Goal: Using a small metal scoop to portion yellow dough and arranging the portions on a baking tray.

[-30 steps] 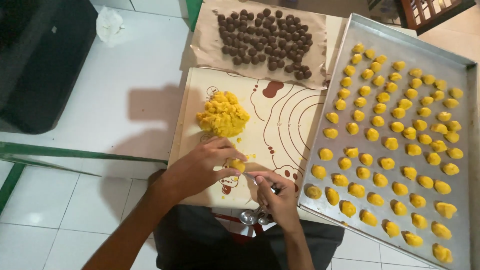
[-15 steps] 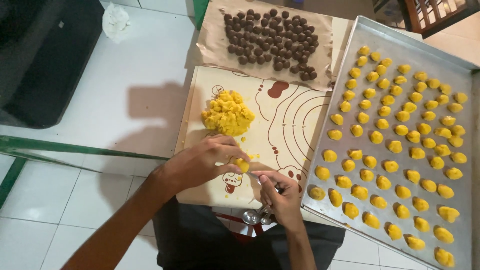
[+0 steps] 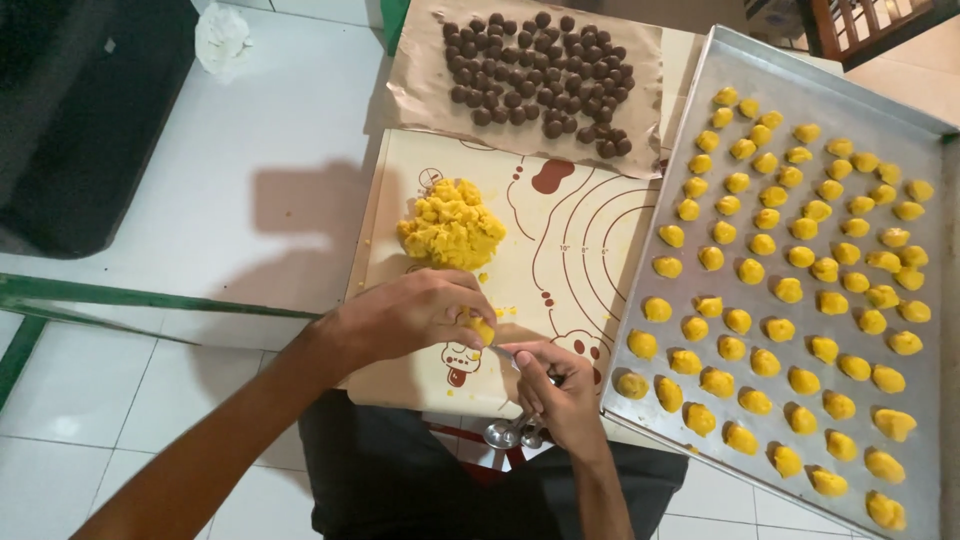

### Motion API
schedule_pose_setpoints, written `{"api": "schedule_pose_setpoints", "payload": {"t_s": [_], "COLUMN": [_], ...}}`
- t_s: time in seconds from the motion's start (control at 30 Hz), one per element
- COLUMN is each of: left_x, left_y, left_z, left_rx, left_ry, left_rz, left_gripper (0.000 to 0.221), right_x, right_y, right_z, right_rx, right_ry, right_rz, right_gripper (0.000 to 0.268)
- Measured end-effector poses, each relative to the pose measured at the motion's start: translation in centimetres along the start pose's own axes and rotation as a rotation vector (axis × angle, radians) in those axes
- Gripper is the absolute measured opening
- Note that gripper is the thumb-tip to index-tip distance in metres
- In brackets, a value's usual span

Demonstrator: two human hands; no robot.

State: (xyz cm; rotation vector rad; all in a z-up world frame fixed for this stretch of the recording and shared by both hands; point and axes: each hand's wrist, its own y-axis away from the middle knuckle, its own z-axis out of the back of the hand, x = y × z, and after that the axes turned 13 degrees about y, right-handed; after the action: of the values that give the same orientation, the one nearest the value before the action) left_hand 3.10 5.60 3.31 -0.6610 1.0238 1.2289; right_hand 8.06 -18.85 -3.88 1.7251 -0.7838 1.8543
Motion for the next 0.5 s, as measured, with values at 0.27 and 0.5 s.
{"api": "schedule_pose_setpoints", "payload": {"t_s": [0.27, 0.5], "left_x": [3.9, 1.6], "left_y": [0.1, 1.3], "left_z": [-3.0, -2.8], "left_rx": [-0.179, -0.156], "left_ry": [-0.678, -0.494], "left_rz": [-0.493, -0.395], "left_gripper": [0.044, 0.033], "right_x": [-0.3, -0.2], "right_y": [-0.1, 0.1], "right_z": [-0.1, -0.1], "right_rx": [-0.033, -0.039], "right_ry": [-0.057, -0.029], "right_rz": [-0.045, -0.064], "right_gripper": [0.028, 0.027]}}
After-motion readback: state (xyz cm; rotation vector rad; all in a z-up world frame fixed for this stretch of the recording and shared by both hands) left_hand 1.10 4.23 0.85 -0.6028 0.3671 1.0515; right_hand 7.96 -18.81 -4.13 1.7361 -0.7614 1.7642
